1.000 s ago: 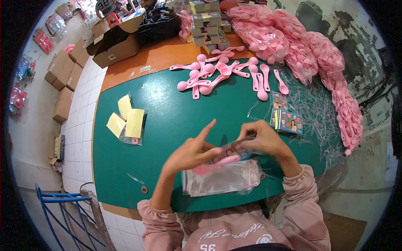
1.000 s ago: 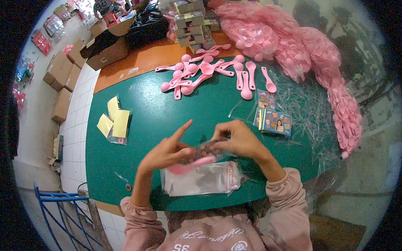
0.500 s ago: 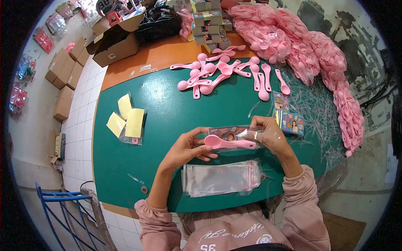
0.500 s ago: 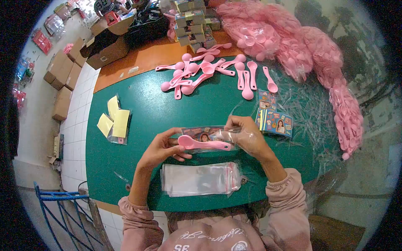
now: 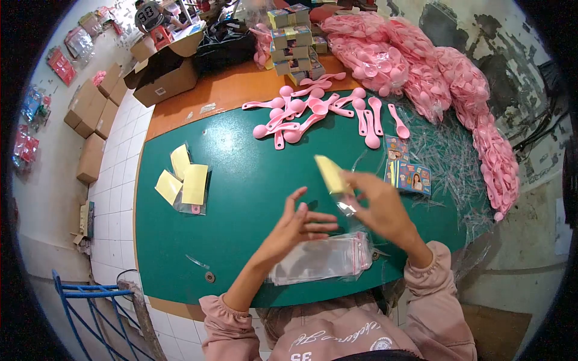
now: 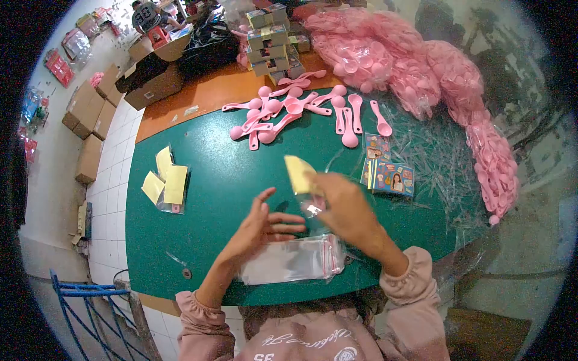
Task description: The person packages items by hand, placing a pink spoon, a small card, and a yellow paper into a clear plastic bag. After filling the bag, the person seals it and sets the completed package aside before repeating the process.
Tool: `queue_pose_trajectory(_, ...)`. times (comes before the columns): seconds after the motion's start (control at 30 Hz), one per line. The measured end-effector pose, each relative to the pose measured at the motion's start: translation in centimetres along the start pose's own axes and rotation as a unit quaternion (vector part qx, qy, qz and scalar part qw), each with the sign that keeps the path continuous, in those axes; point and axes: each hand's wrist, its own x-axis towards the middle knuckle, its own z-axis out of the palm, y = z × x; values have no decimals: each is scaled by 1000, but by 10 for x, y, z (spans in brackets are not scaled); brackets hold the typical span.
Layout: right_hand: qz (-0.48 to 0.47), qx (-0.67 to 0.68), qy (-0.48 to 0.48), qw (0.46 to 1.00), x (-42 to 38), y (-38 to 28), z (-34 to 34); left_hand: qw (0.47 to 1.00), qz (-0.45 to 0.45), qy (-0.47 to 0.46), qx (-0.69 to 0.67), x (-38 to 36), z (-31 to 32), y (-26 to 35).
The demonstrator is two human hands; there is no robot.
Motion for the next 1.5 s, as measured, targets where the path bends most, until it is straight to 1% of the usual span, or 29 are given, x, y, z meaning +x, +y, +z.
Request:
queue_pose_trajectory(0.03, -59, 3, -92, 994, -5, -5, 1, 1000, 1, 1, -2, 0, 2, -1)
queue_pose_trajectory(0.07, -116, 6, -184, 976, -11, -10, 2, 999, -31, 5, -29, -1, 3, -3)
queue_pose_trajectory(0.1, -115, 4, -187, 975, -16, -15, 2, 996, -64, 8, -57, -1, 3, -4)
queue_pose_trajectory(0.13, -109, -23, -207, 972, -22, -20, 2, 996, -63, 9, -62, -4, 4, -2)
queue_pose_trajectory(0.2, -103, -51, -231, 966, -28, -22, 4, 997, -74, 11, 18, -13, 4, 4)
queue_pose_trajectory(0.27, -138, -110, -222, 959, -31, -21, 7, 996, -86, -8, 30, -17, 0, 2)
queue_pose_trajectory(0.3, -138, -111, -226, 958, -33, -19, 10, 994, -98, -28, 47, -18, -1, 0)
queue_pose_trajectory(0.4, -112, -70, -232, 964, -39, -14, 22, 993, -88, -39, 62, -22, -4, -7)
queue_pose_trajectory(0.5, -108, -65, -242, 962, -39, -14, 27, 993, -108, -24, 47, -25, -1, -5)
queue_pose_trajectory(0.63, -159, -110, -220, 956, -40, -22, 27, 990, -136, -29, 19, -26, -1, 3)
queue_pose_trajectory(0.7, -178, -128, -207, 953, -40, -25, 28, 987, -142, -41, -63, -27, -4, 4)
queue_pose_trajectory(0.77, -254, -232, -158, 926, -41, -26, 29, 988, -128, -46, -72, -24, -7, 0)
queue_pose_trajectory(0.8, -254, -232, -156, 926, -42, -28, 29, 989, -115, -52, -82, -23, -8, -1)
queue_pose_trajectory(0.87, -302, -289, -113, 902, -41, -33, 30, 990, -114, -34, -80, -24, -4, 1)
queue_pose_trajectory(0.9, -301, -288, -113, 902, -42, -33, 31, 990, -113, -15, -80, -25, -3, 2)
queue_pose_trajectory(1.03, -318, -305, -135, 887, -41, -31, 32, 990, -109, -24, -90, -24, -2, 3)
queue_pose_trajectory(1.1, -327, -302, -153, 882, -40, -29, 33, 997, -44, -2, 68, -20, -4, -5)
queue_pose_trajectory(1.13, -343, -270, -160, 885, -40, -26, 34, 997, -45, -2, 67, -20, -2, -5)
queue_pose_trajectory(1.17, -357, -239, -167, 887, -40, -24, 33, 994, -26, 7, 108, -20, 1, -5)
queue_pose_trajectory(1.2, -356, -238, -168, 888, -38, -22, 31, 989, -8, 15, 149, -20, 2, -4)
queue_pose_trajectory(1.23, -322, -156, -208, 910, -36, -20, 27, 989, -10, 15, 148, -18, 0, -6)
queue_pose_trajectory(1.27, -285, -72, -246, 924, -34, -18, 21, 990, 8, 43, 134, -15, -4, -8)
queue_pose_trajectory(1.3, -284, -71, -248, 924, -32, -16, 12, 990, 28, 72, 120, -14, -6, -9)
queue_pose_trajectory(1.33, -231, 12, -276, 933, -29, -12, -1, 990, 29, 73, 119, -14, -9, -6)
queue_pose_trajectory(1.37, -175, 95, -301, 933, -24, -6, -17, 992, 19, 48, 116, -16, -12, -1)
queue_pose_trajectory(1.4, -141, 117, -296, 937, -12, 4, -39, 993, 7, 22, 113, -18, -13, 2)
queue_pose_trajectory(1.43, -105, 138, -291, 941, 2, 19, -66, 995, 4, 37, 90, -20, -3, 8)
queue_pose_trajectory(1.47, -53, 132, -266, 953, 17, 42, -91, 995, 2, 32, 90, -18, -4, 6)
queue_pose_trajectory(1.5, 2, 84, -252, 964, 36, 60, -118, 994, 0, 24, 104, -16, -6, 3)
